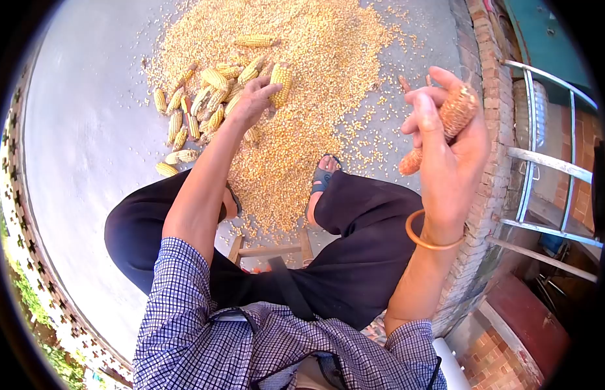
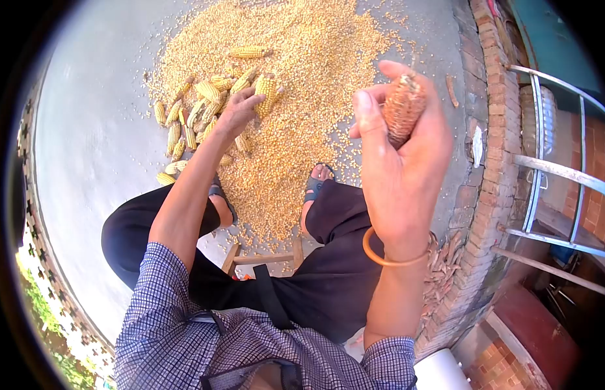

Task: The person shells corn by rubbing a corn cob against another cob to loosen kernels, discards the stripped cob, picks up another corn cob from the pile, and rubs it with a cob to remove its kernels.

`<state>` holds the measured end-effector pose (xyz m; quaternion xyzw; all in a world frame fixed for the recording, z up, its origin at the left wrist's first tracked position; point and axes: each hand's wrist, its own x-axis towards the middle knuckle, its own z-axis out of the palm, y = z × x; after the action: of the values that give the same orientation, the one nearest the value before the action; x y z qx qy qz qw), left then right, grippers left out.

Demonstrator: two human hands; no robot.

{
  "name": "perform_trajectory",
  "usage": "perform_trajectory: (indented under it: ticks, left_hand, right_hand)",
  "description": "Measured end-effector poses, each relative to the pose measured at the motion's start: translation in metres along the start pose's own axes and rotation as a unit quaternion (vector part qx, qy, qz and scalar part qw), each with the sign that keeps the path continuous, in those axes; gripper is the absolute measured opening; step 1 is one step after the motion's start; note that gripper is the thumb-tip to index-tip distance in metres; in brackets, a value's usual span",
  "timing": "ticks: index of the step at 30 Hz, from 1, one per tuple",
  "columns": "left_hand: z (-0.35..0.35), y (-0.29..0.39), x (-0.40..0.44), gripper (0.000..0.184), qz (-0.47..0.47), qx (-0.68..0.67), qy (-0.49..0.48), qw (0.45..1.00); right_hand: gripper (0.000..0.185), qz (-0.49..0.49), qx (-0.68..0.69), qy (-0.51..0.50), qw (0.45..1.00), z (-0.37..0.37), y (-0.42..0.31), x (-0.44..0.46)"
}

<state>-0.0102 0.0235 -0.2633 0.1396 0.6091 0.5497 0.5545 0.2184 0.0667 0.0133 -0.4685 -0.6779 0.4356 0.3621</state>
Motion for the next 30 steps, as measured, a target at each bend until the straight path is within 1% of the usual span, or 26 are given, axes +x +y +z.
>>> perform_trajectory:
  ticks: [1, 2, 4, 5, 6, 7, 9, 11, 13, 14, 17, 18, 20, 21, 22, 23, 25, 26, 27, 30]
  left_hand:
    - [0.008, 0.027, -0.012, 0.05, 0.004, -0.071, -0.031, 0.997]
    - [-0.001, 0.024, 0.007, 0.044, 0.052, -0.151, -0.126, 0.979]
    - [0.011, 0.074, -0.021, 0.04, 0.076, -0.17, -0.196, 0.963]
    - [0.018, 0.099, -0.042, 0.038, 0.086, -0.178, -0.229, 0.953]
    - [0.024, 0.118, -0.06, 0.037, 0.083, -0.175, -0.236, 0.952]
    - [0.027, 0.135, -0.076, 0.036, 0.089, -0.185, -0.265, 0.942]
    - [0.032, 0.163, -0.111, 0.036, 0.097, -0.206, -0.324, 0.918]
    - [0.037, 0.182, -0.149, 0.04, 0.106, -0.23, -0.324, 0.911]
    - [0.039, 0.193, -0.184, 0.042, 0.113, -0.255, -0.325, 0.904]
    - [0.043, 0.195, -0.202, 0.049, 0.119, -0.253, -0.29, 0.915]
    - [0.033, 0.184, -0.225, 0.055, 0.103, -0.314, -0.345, 0.879]
    - [0.034, 0.179, -0.232, 0.059, 0.1, -0.317, -0.317, 0.888]
    - [0.034, 0.173, -0.237, 0.065, 0.102, -0.315, -0.324, 0.886]
    - [0.033, 0.17, -0.239, 0.069, 0.104, -0.314, -0.327, 0.885]
    - [0.036, 0.168, -0.241, 0.069, 0.098, -0.324, -0.305, 0.89]
    - [0.034, 0.165, -0.239, 0.068, 0.092, -0.34, -0.321, 0.879]
    - [0.028, 0.163, -0.234, 0.068, 0.079, -0.371, -0.346, 0.858]
    - [0.029, 0.162, -0.234, 0.068, 0.067, -0.378, -0.319, 0.866]
    - [0.024, 0.161, -0.232, 0.068, 0.064, -0.376, -0.325, 0.865]
    - [0.027, 0.156, -0.226, 0.07, 0.044, -0.382, -0.349, 0.855]
  right_hand:
    - [0.033, 0.001, 0.011, -0.012, 1.0, -0.002, 0.001, 0.001]
    - [0.033, 0.007, 0.016, -0.008, 1.0, -0.004, 0.001, 0.002]
    - [0.035, 0.019, 0.024, -0.003, 1.0, -0.007, 0.002, 0.0]
    - [0.035, -0.008, -0.014, 0.008, 1.0, -0.01, 0.007, -0.001]
    - [0.035, -0.036, -0.049, 0.019, 0.998, -0.013, 0.015, 0.0]
    - [0.036, -0.064, -0.083, 0.031, 0.994, -0.014, 0.022, 0.001]
    - [0.035, -0.083, -0.099, 0.059, 0.99, -0.014, 0.024, 0.001]
    - [0.034, -0.102, -0.107, 0.073, 0.986, -0.013, 0.022, -0.001]
    - [0.031, -0.096, -0.074, 0.078, 0.989, -0.01, 0.031, 0.001]
    - [0.03, -0.091, -0.058, 0.079, 0.991, -0.007, 0.033, 0.001]
    - [0.026, -0.014, 0.043, 0.051, 0.998, 0.003, 0.017, -0.003]
    - [0.025, 0.0, 0.079, 0.04, 0.996, 0.006, 0.009, -0.002]
    - [0.023, 0.027, 0.153, 0.022, 0.988, 0.015, -0.013, 0.003]
    - [0.023, 0.014, 0.157, 0.015, 0.987, 0.02, -0.025, 0.003]
    - [0.023, 0.002, 0.162, 0.006, 0.987, 0.026, -0.036, 0.004]
    - [0.024, -0.008, 0.166, -0.004, 0.986, 0.03, -0.039, 0.004]
    - [0.027, -0.009, 0.212, -0.034, 0.977, 0.041, -0.03, 0.003]
    - [0.028, -0.005, 0.228, -0.045, 0.973, 0.048, -0.02, 0.002]
    - [0.029, -0.001, 0.245, -0.055, 0.968, 0.054, -0.015, 0.0]
    - [0.03, 0.053, 0.313, -0.095, 0.944, 0.063, -0.011, -0.007]
